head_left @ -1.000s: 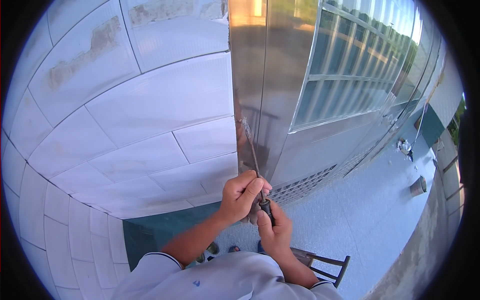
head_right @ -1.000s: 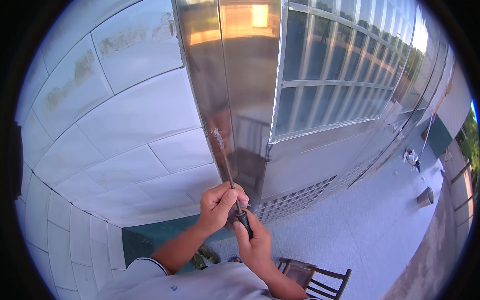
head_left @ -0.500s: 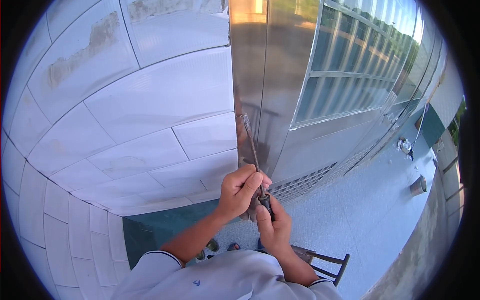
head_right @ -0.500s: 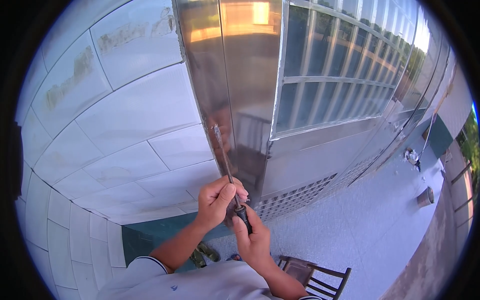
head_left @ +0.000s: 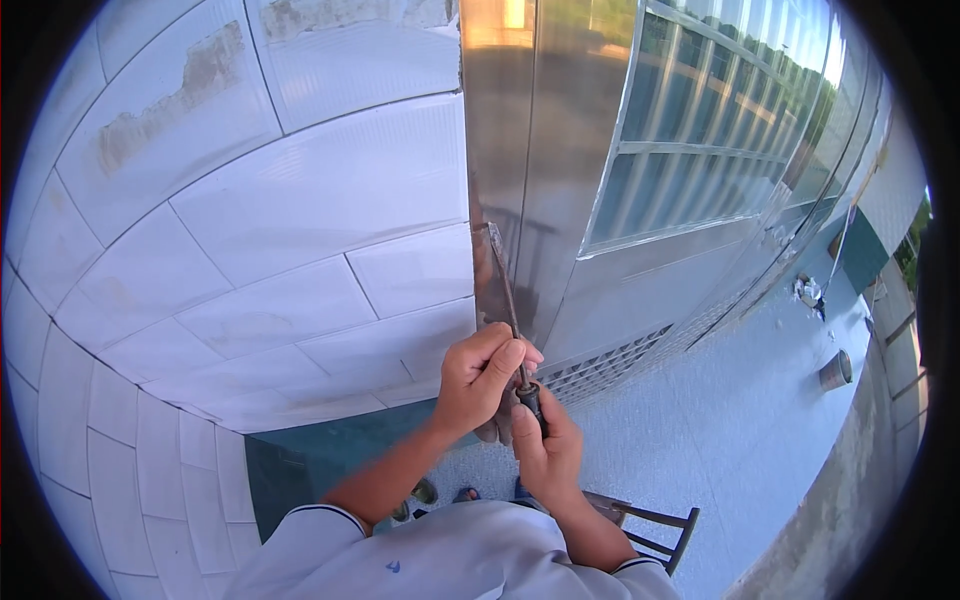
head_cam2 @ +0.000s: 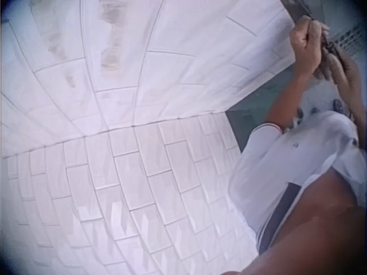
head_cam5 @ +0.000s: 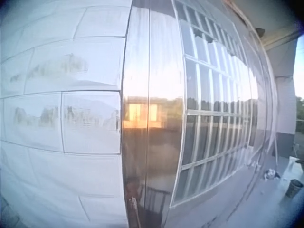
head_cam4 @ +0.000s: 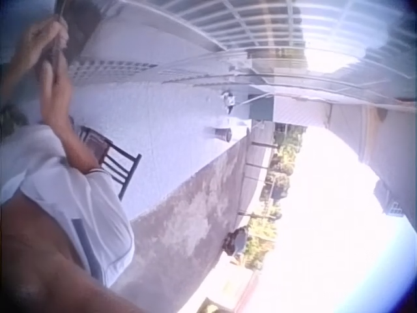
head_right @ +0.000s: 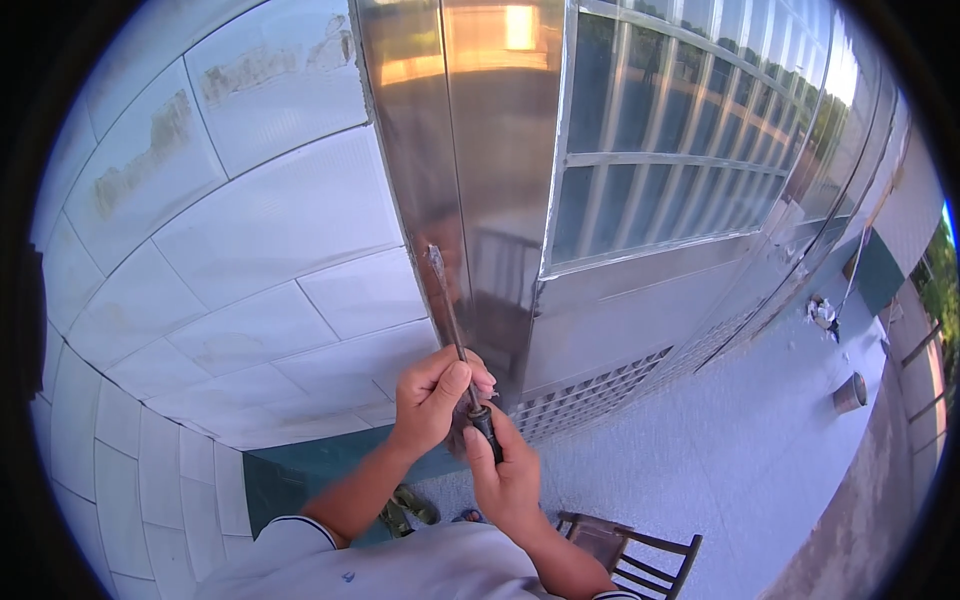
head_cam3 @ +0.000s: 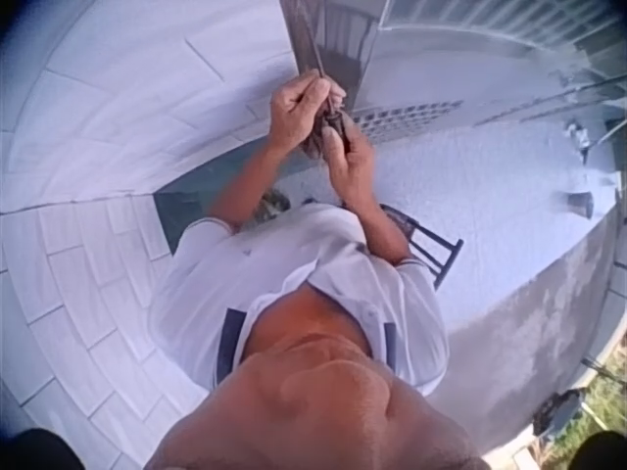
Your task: Cleaning a metal door and using a screwdriver to adjust or fix a screw in the door frame.
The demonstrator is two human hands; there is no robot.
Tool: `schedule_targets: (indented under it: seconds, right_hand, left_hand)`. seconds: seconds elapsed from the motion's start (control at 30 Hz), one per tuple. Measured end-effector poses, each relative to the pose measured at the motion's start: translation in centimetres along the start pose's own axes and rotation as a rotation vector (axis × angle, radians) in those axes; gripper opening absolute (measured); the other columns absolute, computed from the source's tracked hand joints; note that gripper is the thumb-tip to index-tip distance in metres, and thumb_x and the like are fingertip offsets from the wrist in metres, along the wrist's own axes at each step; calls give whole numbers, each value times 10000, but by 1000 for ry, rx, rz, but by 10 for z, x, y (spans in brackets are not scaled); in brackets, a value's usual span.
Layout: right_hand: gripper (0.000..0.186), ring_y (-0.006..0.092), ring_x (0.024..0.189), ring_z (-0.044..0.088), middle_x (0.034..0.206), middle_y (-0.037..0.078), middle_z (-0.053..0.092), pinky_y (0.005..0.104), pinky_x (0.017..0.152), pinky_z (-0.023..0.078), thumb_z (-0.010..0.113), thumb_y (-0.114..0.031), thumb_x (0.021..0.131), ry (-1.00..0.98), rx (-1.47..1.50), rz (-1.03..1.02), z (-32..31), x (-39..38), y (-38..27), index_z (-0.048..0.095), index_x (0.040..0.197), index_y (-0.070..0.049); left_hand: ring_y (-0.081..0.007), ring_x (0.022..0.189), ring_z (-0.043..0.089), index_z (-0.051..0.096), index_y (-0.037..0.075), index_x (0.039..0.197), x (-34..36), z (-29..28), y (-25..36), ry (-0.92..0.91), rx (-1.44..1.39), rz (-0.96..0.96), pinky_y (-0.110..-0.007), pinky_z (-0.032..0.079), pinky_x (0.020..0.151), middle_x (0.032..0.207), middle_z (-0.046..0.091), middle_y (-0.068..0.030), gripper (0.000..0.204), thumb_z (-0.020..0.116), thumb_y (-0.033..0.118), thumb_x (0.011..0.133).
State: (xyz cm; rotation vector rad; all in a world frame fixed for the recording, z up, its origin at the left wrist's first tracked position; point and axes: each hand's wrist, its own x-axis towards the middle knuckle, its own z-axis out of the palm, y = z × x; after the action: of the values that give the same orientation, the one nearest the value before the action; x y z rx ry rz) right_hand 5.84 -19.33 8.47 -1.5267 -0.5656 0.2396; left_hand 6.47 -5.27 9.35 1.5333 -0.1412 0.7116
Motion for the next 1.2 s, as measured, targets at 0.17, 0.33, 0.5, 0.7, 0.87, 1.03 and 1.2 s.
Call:
schedule_targets:
  seconds: [0.17,0.33,0.5,0.7,0.87,1.03,1.2]
  right_hand:
    - [292,76,705,518,803,53,597,245,630,446,550,-112,922,-11,-6,0,1,-3,4,539,1190,1]
    - [284,57,647,496,749,21,568,224,577,414,536,-124,928,-2,-2,-44,2,4,-4,547,1181,5]
    - [290,55,652,503,745,11,571,218,580,415,537,-132,925,22,-100,-62,2,1,6,557,1178,9]
    - [302,86,696,544,790,66,607,255,631,458,566,-101,911,-18,-76,-107,4,5,-2,539,1196,-5]
    - [306,84,668,531,767,68,592,251,603,451,572,-104,906,31,-102,-124,5,7,-3,538,1192,-3]
    - [308,90,660,547,754,78,592,255,600,455,577,-101,899,19,-150,-121,4,2,4,537,1185,3]
    - [304,105,661,569,770,100,609,259,610,467,583,-105,895,50,-176,-106,5,4,-4,545,1177,1]
  left_hand:
    - [-89,624,522,636,-21,810,-8,-3,-7,-29,2,-40,-228,424,570,688,562,-37,304,499,204,963]
    - [-101,648,554,643,-14,819,4,-5,2,-21,39,8,-232,435,583,703,572,-42,307,493,210,965]
    - [-109,650,564,651,-17,832,-4,-5,-10,-23,19,-19,-242,439,575,707,576,-45,305,490,205,965]
    - [-105,662,562,642,-19,831,-5,-10,-4,-34,19,-11,-240,438,585,731,584,-47,302,489,203,967]
    - [-111,684,577,641,-23,843,1,-7,-2,-6,-36,9,-245,449,597,737,594,-52,304,486,206,969]
    - [-116,688,584,636,-22,840,-7,-10,-10,-49,-20,-18,-249,454,609,743,598,-54,313,484,218,971]
    - [-115,686,584,639,-23,849,-1,-8,-5,-46,-40,13,-245,456,619,751,598,-54,311,479,214,972]
